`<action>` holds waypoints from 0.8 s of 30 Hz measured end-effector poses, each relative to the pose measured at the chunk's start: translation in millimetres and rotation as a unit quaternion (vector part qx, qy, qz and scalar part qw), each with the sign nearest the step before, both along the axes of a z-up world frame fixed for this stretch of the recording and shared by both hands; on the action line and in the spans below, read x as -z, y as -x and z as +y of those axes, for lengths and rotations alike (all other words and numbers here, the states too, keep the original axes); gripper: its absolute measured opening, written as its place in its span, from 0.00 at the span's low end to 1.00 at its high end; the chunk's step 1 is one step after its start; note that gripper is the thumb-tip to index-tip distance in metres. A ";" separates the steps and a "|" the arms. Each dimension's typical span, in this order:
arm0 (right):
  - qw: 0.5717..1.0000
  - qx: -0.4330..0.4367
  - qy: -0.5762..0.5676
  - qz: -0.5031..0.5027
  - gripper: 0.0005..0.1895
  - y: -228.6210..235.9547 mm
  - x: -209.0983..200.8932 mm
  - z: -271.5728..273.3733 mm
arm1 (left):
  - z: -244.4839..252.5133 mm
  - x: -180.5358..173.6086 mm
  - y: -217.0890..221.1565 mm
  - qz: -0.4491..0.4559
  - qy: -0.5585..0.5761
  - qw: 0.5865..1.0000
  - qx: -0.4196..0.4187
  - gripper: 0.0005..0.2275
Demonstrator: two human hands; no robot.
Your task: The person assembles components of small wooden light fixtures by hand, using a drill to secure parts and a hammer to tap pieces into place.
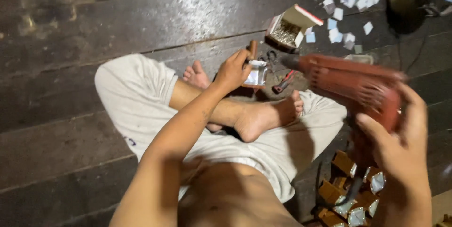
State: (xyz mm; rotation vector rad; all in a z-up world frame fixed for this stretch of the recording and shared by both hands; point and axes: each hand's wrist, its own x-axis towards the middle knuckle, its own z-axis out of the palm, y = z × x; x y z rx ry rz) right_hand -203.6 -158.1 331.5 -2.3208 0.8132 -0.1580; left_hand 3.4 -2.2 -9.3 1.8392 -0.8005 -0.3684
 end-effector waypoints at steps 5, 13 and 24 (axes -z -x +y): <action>0.943 0.293 -0.080 -0.138 0.32 101.6 28.1 14.5 | 7.1 -23.5 -11.7 0.003 -0.068 0.997 0.038 0.10; 0.481 0.565 -0.392 -0.543 0.28 320.4 241.8 6.0 | -74.9 -36.9 -37.8 -0.121 -0.036 0.987 0.103 0.11; 0.333 0.541 -0.566 -0.525 0.29 377.7 381.4 78.4 | -222.7 1.3 -44.5 -0.131 -0.400 0.885 0.201 0.13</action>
